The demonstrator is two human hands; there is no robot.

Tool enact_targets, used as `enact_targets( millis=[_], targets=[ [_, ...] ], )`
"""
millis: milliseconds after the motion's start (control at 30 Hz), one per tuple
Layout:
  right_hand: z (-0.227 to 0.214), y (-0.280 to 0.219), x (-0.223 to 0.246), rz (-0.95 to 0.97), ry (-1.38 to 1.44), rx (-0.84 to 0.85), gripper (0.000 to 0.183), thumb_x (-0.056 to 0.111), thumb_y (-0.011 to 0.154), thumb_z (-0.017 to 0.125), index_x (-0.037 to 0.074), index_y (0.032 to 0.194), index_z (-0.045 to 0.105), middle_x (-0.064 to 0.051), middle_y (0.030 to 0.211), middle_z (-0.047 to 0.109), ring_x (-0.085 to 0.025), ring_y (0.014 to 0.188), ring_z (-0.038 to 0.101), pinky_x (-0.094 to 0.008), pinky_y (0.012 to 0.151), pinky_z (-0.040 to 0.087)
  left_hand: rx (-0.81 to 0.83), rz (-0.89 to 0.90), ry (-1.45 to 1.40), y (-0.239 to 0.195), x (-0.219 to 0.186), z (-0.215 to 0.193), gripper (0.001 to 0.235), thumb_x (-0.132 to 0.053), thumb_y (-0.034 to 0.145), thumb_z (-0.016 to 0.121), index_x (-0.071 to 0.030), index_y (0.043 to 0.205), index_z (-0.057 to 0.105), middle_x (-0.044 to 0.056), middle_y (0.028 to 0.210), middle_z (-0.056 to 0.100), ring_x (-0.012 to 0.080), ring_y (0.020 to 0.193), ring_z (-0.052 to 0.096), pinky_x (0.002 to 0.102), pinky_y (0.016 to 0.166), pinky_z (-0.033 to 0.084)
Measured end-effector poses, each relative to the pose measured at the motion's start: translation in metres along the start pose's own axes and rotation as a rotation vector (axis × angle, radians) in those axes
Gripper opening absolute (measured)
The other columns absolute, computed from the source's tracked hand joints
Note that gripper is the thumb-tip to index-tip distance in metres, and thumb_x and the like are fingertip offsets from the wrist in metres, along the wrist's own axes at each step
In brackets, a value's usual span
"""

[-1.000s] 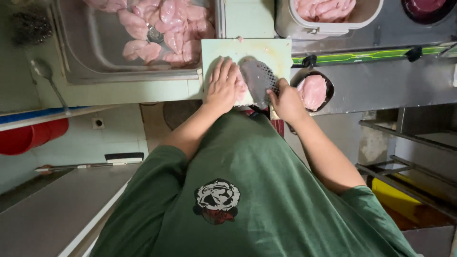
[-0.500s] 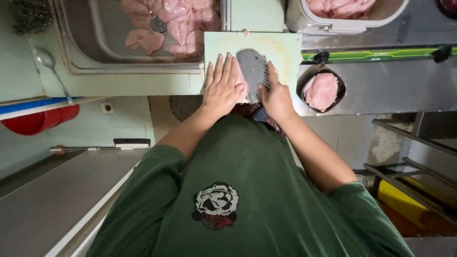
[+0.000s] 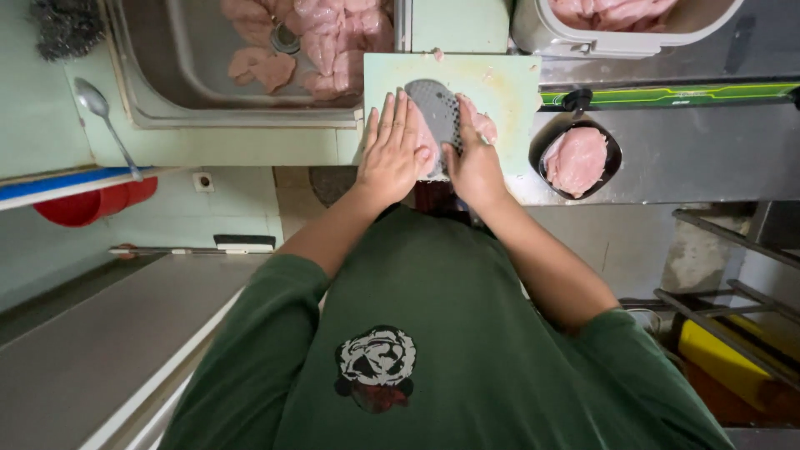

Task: The person repeatedly chops raw meat on a white cutting board using a cleaver. They transfer the chopped pieces into a black bowl and occasionally reach into a sink to retrieve more meat.

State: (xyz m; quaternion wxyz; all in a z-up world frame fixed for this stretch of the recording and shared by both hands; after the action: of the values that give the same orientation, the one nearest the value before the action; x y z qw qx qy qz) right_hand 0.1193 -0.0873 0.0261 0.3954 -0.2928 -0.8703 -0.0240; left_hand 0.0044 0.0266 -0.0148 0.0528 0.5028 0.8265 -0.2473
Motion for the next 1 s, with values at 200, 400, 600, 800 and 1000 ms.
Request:
enact_targets(
  millis=[200,400,600,800,1000],
  targets=[
    [0.007,-0.031,-0.044,0.026,-0.044,0.142,0.072,0.026,0.096,0.059,0.012,0.155,0.020,-0.034,0.114,0.062,-0.051,0.099,0.062,-0.057,0.087,0.053,-0.019,-0.017,0.001,-0.001,-0.002,0.001,0.072,-0.042,0.106,0.033,0.003,0.155,0.004,0.021,0.162,-0.006,0.0340,0.150,-0.011,0.050,0.121,-0.010],
    [-0.035,-0.059,-0.055,0.049,-0.024,0.253,0.070,0.031,0.089,0.063,0.028,0.153,0.033,-0.022,0.106,0.069,-0.045,0.090,0.066,-0.052,0.085,0.054,-0.033,0.037,0.000,-0.001,0.007,0.011,0.065,-0.036,0.106,0.035,0.000,0.156,0.014,0.018,0.163,0.000,0.0351,0.149,-0.006,0.051,0.120,-0.009],
    [-0.044,-0.087,-0.093,0.085,0.055,0.118,0.065,0.021,0.088,0.067,0.023,0.149,0.045,-0.018,0.053,0.063,-0.031,0.048,0.063,-0.039,0.047,0.051,-0.619,0.574,-0.109,-0.001,0.039,0.019,0.016,-0.015,0.086,0.059,-0.015,0.095,0.072,0.002,0.098,0.065,0.0269,0.111,0.053,0.055,0.110,0.034],
    [-0.044,-0.098,-0.086,0.239,0.127,-0.033,0.067,0.019,0.087,0.069,0.029,0.149,0.046,-0.025,0.097,0.070,-0.033,0.067,0.068,-0.042,0.056,0.051,0.027,-0.324,-0.248,0.006,0.020,-0.030,0.060,-0.067,0.083,0.051,-0.015,0.113,0.051,0.014,0.121,0.053,0.0413,0.104,0.062,0.056,0.091,0.048],
    [-0.051,-0.092,-0.049,0.193,0.162,-0.100,0.066,0.019,0.088,0.067,0.024,0.149,0.042,-0.021,0.132,0.058,-0.044,0.116,0.056,-0.054,0.094,0.047,-0.017,-0.323,-0.459,0.016,0.019,0.002,0.035,-0.035,0.094,0.054,-0.014,0.119,0.062,0.017,0.107,0.068,0.0391,0.106,0.065,0.052,0.085,0.053]
  ],
)
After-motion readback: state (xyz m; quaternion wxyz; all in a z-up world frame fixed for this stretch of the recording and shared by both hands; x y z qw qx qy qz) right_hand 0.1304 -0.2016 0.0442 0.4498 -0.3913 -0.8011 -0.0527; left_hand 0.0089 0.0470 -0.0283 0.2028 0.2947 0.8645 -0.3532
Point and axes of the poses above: each hand's wrist, its own y-axis towards the middle knuckle, its own z-axis out of the palm, x = y × z, the point moved 1 cm from there along y, towards the middle knuckle
